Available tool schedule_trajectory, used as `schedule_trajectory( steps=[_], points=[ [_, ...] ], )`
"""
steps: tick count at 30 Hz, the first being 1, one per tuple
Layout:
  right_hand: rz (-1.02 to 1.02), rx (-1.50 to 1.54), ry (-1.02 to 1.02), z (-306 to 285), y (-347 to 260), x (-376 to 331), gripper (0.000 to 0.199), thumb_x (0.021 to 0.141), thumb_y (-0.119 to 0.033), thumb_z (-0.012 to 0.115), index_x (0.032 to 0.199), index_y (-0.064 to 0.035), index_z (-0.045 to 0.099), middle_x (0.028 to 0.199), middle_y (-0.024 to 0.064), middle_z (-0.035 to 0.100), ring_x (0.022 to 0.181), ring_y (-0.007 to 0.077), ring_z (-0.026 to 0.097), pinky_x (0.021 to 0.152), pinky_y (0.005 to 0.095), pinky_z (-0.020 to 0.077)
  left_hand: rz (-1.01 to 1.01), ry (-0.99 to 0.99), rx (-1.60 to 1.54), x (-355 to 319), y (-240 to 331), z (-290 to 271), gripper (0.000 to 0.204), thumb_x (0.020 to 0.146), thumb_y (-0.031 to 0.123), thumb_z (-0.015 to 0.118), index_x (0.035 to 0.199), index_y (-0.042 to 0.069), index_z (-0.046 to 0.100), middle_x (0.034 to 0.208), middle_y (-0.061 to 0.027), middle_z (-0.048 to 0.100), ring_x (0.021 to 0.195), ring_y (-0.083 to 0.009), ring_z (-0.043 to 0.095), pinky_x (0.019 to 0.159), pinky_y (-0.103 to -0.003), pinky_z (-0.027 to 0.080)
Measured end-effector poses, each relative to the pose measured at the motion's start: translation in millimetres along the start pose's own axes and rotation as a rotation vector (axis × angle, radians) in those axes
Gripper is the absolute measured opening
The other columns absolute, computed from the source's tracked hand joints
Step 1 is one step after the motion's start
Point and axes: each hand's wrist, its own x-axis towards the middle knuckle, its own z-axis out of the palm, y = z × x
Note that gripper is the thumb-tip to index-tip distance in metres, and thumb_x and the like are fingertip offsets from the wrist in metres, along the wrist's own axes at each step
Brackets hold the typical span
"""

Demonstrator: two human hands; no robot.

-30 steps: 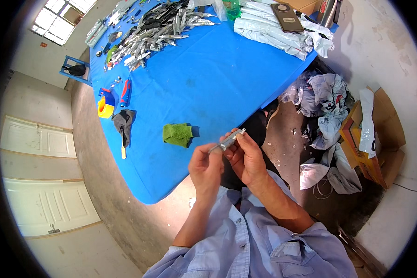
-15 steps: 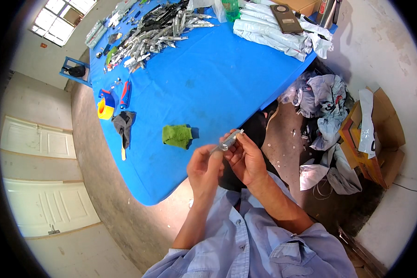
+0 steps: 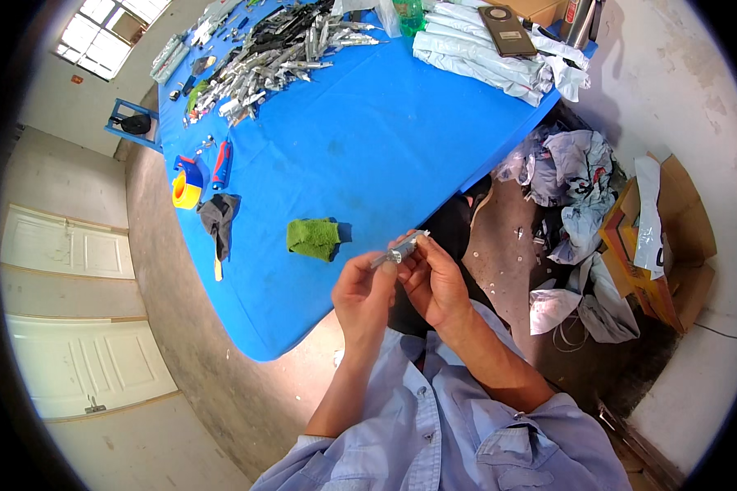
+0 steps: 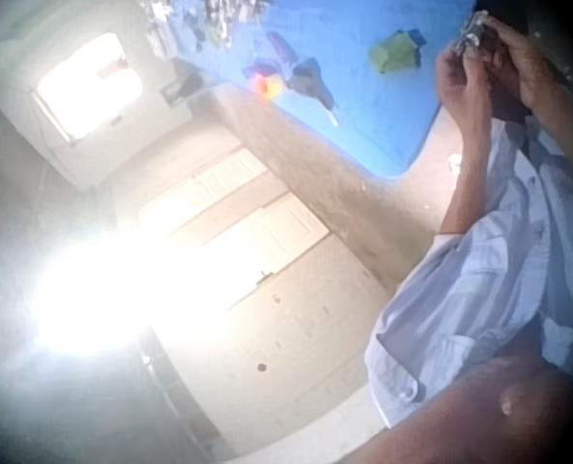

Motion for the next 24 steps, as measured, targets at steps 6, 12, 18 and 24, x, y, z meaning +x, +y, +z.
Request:
schedule_trajectory(
  steps=[6,12,18,24],
  points=[
    [-0.005,-0.025,0.010,-2.1,1.2,0.1,0.015,0.106,-0.022,0.066,0.112,-0.0074,0.066,0.110,0.0075,0.070,0.112,0.0243,0.069,0.092,0.0373,0.0572,-0.015,0.012,-0.008,0.3,-1.5,0.1,0.013,0.103,0.010,0.072,0.111,0.001,0.068,0.085,-0.0025,0.068,0.063,-0.0054,0.055,0.052,-0.022,0.043],
    [-0.033,-0.035,0.012,0.6,2.3,-0.3,0.015,0.106,-0.022,0.066,0.112,-0.0080,0.065,0.111,0.0067,0.070,0.110,0.0237,0.070,0.090,0.0369,0.0567,-0.018,-0.008,-0.018,1.7,-3.1,-3.3,0.014,0.102,0.009,0.072,0.113,0.001,0.068,0.087,-0.0024,0.068,0.066,-0.0058,0.057,0.053,-0.022,0.044],
    [-0.095,-0.096,0.170,-7.7,-9.8,-0.1,0.014,0.104,-0.023,0.070,0.111,-0.0118,0.067,0.109,0.0029,0.073,0.108,0.0205,0.070,0.085,0.0349,0.0560,0.117,0.171,0.234,24.2,-1.1,-40.0,0.020,0.099,0.016,0.077,0.116,0.004,0.071,0.091,-0.0010,0.069,0.072,-0.0054,0.059,0.059,-0.023,0.047],
    [-0.092,-0.073,0.152,-13.1,-10.3,2.7,0.007,0.104,-0.013,0.070,0.109,-0.0097,0.066,0.109,0.0071,0.074,0.103,0.0214,0.073,0.085,0.0356,0.0605,0.568,0.269,1.050,70.3,13.3,-90.3,0.029,0.093,0.019,0.080,0.116,0.003,0.073,0.120,-0.0113,0.072,0.103,-0.0247,0.068,0.081,-0.035,0.056]
  ],
)
